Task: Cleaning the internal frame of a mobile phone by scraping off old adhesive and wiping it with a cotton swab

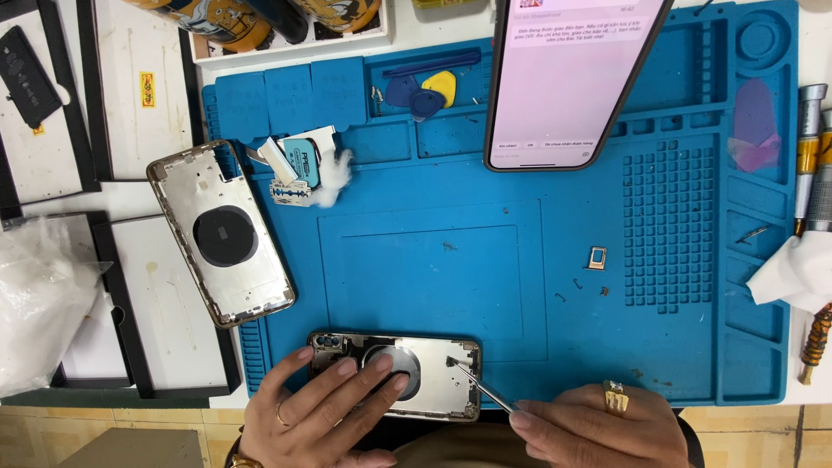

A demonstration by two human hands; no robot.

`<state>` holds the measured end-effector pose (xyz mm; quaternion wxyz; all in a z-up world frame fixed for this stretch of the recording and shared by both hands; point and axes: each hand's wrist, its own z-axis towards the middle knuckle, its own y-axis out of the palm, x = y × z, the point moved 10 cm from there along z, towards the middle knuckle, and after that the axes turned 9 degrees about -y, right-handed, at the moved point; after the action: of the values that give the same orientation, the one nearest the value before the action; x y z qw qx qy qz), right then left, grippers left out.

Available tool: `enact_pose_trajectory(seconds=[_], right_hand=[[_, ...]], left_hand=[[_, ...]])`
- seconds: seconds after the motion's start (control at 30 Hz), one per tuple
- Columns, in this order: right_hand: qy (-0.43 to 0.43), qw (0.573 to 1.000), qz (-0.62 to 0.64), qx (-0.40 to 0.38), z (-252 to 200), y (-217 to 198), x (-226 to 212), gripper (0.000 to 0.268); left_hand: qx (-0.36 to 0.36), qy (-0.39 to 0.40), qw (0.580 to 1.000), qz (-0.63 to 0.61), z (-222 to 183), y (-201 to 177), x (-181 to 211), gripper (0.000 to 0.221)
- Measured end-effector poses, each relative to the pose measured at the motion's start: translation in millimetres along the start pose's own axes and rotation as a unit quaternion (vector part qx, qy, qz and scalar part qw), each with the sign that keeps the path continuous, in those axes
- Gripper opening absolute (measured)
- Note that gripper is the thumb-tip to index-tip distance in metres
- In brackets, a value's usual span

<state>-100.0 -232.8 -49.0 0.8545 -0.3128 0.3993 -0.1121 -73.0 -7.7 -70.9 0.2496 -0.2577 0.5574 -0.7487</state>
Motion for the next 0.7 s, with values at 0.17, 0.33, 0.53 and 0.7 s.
enact_pose_trajectory(seconds=[0.17, 0.33, 0.53, 0.7], right_hand=[[0.025, 1.000, -0.002, 0.003, -11.6, 1.9, 2.9, 0.033], [0.053, 0.998, 0.018, -0.021, -19.3, 5.6, 6.3, 0.041], [0.032, 0.997, 0.015, -0.062, -14.4, 4.7, 5.6, 0.047], [0.041, 0.999, 0.005, -0.028, -17.4, 3.3, 6.4, 0.041]], left_hand=[[-0.019, 0.019, 1.000, 0.007, 5.7, 0.1, 2.6, 0.065], [-0.062, 0.004, 0.998, 0.013, 12.5, 4.7, 2.5, 0.064], [-0.048, -0.013, 0.999, 0.015, 12.7, 3.6, 0.7, 0.069], [0.003, 0.000, 1.000, 0.020, -0.3, 3.3, 2.2, 0.067]])
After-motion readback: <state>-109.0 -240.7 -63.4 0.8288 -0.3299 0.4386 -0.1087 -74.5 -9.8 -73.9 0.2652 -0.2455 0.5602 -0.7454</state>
